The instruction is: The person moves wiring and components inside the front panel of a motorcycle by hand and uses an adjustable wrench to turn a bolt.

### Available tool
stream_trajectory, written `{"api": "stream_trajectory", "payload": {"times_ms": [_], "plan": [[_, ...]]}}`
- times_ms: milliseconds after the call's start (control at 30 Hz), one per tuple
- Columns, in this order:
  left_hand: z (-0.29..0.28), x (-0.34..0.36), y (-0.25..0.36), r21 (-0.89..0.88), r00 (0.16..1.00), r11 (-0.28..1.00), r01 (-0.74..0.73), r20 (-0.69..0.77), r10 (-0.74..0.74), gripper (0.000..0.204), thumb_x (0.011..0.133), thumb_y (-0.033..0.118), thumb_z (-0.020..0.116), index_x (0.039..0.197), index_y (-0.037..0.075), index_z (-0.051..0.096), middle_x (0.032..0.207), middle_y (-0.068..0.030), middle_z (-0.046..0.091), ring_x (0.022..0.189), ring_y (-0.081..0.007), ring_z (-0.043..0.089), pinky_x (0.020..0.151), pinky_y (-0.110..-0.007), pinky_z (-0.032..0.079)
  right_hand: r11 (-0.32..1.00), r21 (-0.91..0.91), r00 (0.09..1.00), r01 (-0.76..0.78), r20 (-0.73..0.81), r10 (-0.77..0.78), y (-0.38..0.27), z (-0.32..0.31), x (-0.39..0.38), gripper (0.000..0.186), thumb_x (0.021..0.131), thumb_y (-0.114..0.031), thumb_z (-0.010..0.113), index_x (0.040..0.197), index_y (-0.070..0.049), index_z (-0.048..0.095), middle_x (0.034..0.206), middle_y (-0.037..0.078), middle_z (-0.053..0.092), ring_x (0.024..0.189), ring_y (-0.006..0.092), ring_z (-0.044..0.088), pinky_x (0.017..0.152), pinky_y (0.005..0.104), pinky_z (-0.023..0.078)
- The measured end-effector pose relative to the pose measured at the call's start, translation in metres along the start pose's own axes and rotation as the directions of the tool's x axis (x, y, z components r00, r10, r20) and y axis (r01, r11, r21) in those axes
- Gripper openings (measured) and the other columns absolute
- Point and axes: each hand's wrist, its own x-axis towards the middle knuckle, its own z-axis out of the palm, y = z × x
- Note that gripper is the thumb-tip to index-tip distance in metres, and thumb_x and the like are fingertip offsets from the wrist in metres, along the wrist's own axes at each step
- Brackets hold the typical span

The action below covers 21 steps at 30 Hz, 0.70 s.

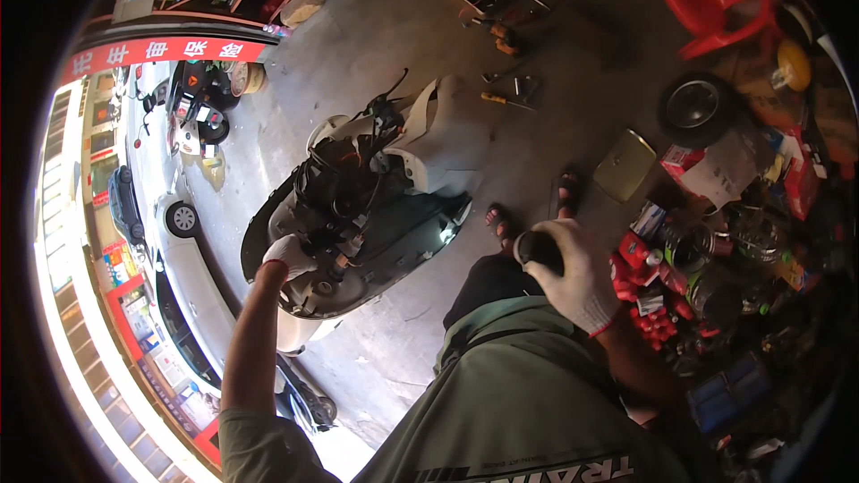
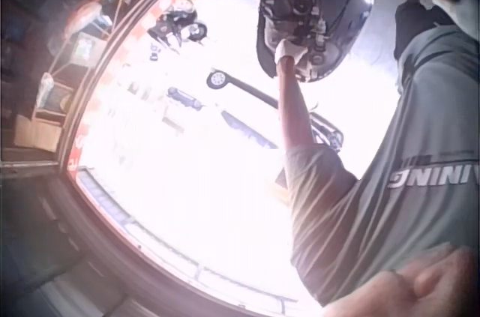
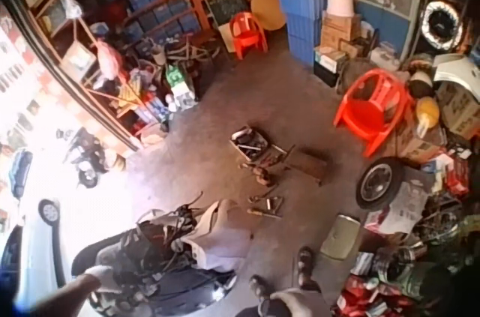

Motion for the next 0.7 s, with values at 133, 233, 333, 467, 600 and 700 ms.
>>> {"api": "stream_trajectory", "payload": {"times_ms": [133, 233, 333, 467, 600, 700], "plan": [[-0.026, -0.034, -0.023, -0.013, 0.989, 0.992, 0.127, 0.083, -0.125, 0.041, 0.069, 0.029, 0.078, 0.102, 0.005, 0.076, 0.091, -0.0215, 0.073, 0.086, -0.0316, 0.071, 0.077, -0.038, 0.055, 0.991, -0.056, 0.993, -0.121, -0.017, 0.12, 0.016, -0.025, 0.006, 0.038, 0.078, -0.009, 0.076, 0.112, -0.003, 0.061, 0.108, 0.015, 0.065, 0.098, 0.0333, 0.066, 0.089, 0.0418, 0.052], [-0.011, -0.064, -0.023, -0.188, 0.941, 0.979, 0.077, -0.312, -0.134, 0.033, 0.073, 0.021, 0.072, 0.101, 0.004, 0.072, 0.093, -0.0214, 0.071, 0.09, -0.0383, 0.068, 0.08, -0.043, 0.054, 0.991, -0.112, 0.998, -0.07, -0.001, 0.07, 0.027, -0.033, 0.025, 0.04, 0.077, -0.013, 0.078, 0.113, -0.004, 0.061, 0.104, 0.015, 0.066, 0.098, 0.0353, 0.065, 0.086, 0.0431, 0.052], [0.006, -0.111, 0.032, -0.325, 0.606, 0.941, -0.091, -0.768, -0.206, 0.025, 0.084, 0.012, 0.067, 0.108, 0.006, 0.067, 0.101, -0.0166, 0.068, 0.095, -0.0371, 0.066, 0.085, -0.043, 0.053, 0.991, -0.133, 0.996, -0.031, 0.075, 0.041, 0.019, -0.026, 0.044, 0.037, 0.08, -0.017, 0.075, 0.114, -0.008, 0.063, 0.108, 0.014, 0.067, 0.097, 0.0367, 0.066, 0.082, 0.0445, 0.054], [0.075, -0.156, 0.101, -0.734, 0.663, 0.511, -0.447, -0.656, -0.362, 0.026, 0.089, 0.005, 0.067, 0.115, 0.004, 0.067, 0.106, -0.0104, 0.07, 0.091, -0.02, 0.069, 0.082, -0.032, 0.055, 0.982, -0.127, 0.939, 0.14, 0.332, -0.091, -0.011, 0.0, 0.06, 0.044, 0.079, -0.013, 0.073, 0.121, -0.01, 0.06, 0.113, 0.014, 0.062, 0.104, 0.0382, 0.063, 0.087, 0.0451, 0.053], [0.151, -0.178, 0.192, -0.946, 0.932, -0.094, -0.312, -0.285, -0.226, 0.043, 0.091, 0.004, 0.066, 0.133, 0.0, 0.057, 0.124, -0.0116, 0.067, 0.102, -0.0185, 0.067, 0.09, -0.031, 0.054, 0.935, -0.091, 0.748, 0.343, 0.629, -0.213, -0.031, 0.043, 0.057, 0.05, 0.076, -0.013, 0.077, 0.123, -0.011, 0.06, 0.112, 0.015, 0.062, 0.1, 0.0391, 0.062, 0.091, 0.0465, 0.05], [0.157, -0.204, 0.243, -0.871, 0.936, -0.37, -0.323, -0.235, -0.263, 0.069, 0.09, 0.007, 0.068, 0.152, 0.003, 0.036, 0.14, -0.0158, 0.054, 0.118, -0.0226, 0.06, 0.098, -0.033, 0.052, 0.921, 0.106, 0.539, 0.375, 0.783, -0.31, -0.043, 0.084, 0.045, 0.048, 0.073, -0.013, 0.079, 0.118, -0.008, 0.06, 0.11, 0.016, 0.066, 0.103, 0.0392, 0.063, 0.091, 0.0473, 0.05]]}}
